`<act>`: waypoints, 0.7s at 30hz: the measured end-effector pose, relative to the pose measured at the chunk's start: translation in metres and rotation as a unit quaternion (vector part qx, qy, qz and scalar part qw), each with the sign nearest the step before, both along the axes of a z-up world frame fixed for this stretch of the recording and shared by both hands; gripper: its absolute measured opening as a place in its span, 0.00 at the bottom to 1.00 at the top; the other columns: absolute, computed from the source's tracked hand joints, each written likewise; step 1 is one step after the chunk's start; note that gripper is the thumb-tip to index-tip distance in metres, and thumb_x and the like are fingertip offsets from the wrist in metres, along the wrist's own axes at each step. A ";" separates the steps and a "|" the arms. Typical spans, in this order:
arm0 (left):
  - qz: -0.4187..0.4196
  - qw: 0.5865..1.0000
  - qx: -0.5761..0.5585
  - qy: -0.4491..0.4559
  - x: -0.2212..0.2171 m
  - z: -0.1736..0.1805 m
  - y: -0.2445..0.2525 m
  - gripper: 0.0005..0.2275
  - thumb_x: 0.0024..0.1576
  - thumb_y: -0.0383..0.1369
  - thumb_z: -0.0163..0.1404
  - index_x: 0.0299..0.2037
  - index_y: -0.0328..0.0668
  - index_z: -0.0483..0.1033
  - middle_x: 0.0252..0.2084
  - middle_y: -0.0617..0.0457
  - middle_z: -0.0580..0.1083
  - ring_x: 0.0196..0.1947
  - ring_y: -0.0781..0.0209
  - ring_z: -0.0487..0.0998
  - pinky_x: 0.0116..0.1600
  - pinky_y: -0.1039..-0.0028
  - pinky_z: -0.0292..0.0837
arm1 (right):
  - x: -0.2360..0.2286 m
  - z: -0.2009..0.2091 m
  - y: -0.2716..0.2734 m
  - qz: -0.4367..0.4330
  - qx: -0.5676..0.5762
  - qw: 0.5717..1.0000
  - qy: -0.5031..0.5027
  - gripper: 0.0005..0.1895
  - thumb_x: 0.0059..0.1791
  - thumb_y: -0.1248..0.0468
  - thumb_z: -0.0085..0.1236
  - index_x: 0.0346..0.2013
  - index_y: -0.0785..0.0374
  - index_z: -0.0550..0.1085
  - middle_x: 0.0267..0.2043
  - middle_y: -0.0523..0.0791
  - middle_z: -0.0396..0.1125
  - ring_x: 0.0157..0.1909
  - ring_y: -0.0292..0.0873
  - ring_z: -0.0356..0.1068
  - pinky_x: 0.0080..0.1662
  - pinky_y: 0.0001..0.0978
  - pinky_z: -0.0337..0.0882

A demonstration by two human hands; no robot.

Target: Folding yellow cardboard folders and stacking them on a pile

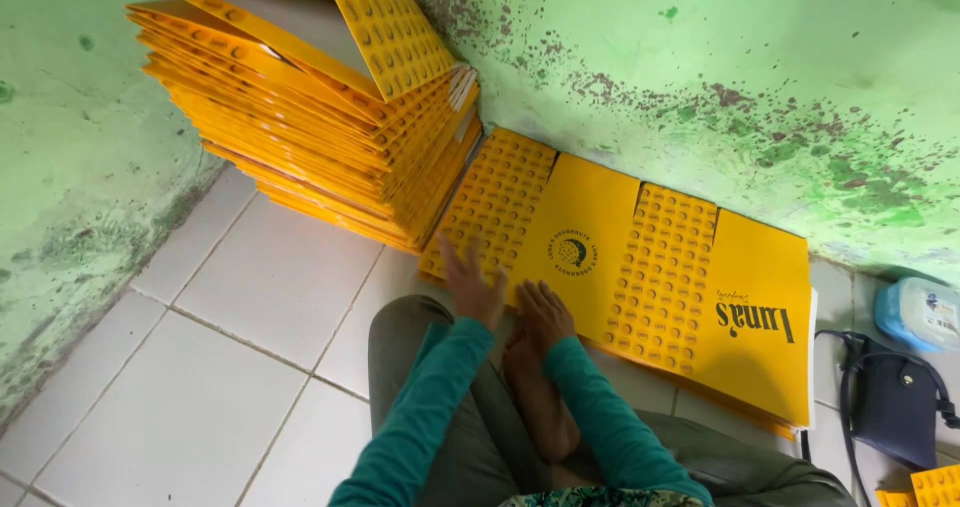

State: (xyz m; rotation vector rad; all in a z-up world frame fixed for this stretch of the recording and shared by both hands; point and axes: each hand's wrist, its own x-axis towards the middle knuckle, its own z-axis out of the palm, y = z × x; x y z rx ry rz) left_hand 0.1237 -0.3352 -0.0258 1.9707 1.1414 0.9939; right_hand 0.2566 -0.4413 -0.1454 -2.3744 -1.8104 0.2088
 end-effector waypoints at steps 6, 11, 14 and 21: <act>-0.046 0.979 -0.026 0.196 0.030 -0.098 -0.048 0.27 0.55 0.37 0.53 0.67 0.55 0.62 0.78 0.37 0.40 0.74 0.22 0.40 0.67 0.34 0.54 | 0.025 -0.033 0.001 0.006 0.013 1.000 0.016 0.28 0.52 0.58 0.50 0.68 0.47 0.62 0.64 0.40 0.69 0.70 0.49 0.63 0.66 0.44 0.68; -0.059 0.998 0.021 0.022 0.023 -0.047 -0.050 0.27 0.61 0.30 0.49 0.71 0.51 0.54 0.78 0.36 0.35 0.76 0.27 0.34 0.72 0.39 0.47 | 0.026 0.020 0.003 -0.085 -0.016 0.991 0.099 0.11 0.53 0.51 0.44 0.50 0.40 0.63 0.47 0.46 0.73 0.54 0.55 0.74 0.56 0.56 0.71; -0.063 0.998 0.001 -0.023 0.026 -0.043 -0.059 0.39 0.59 0.28 0.53 0.77 0.50 0.40 0.78 0.34 0.29 0.77 0.33 0.35 0.74 0.44 0.48 | 0.052 0.011 -0.004 -0.166 0.061 0.961 0.211 0.11 0.56 0.47 0.40 0.46 0.44 0.66 0.41 0.54 0.73 0.50 0.65 0.73 0.53 0.63 0.70; -0.226 0.970 -0.063 0.063 0.074 -0.033 -0.155 0.29 0.64 0.27 0.43 0.74 0.22 0.46 0.75 0.22 0.47 0.74 0.26 0.44 0.75 0.50 0.40 | 0.062 0.066 -0.045 -0.370 0.354 0.776 0.369 0.10 0.59 0.56 0.48 0.37 0.52 0.75 0.27 0.42 0.60 0.34 0.41 0.58 0.41 0.40 0.62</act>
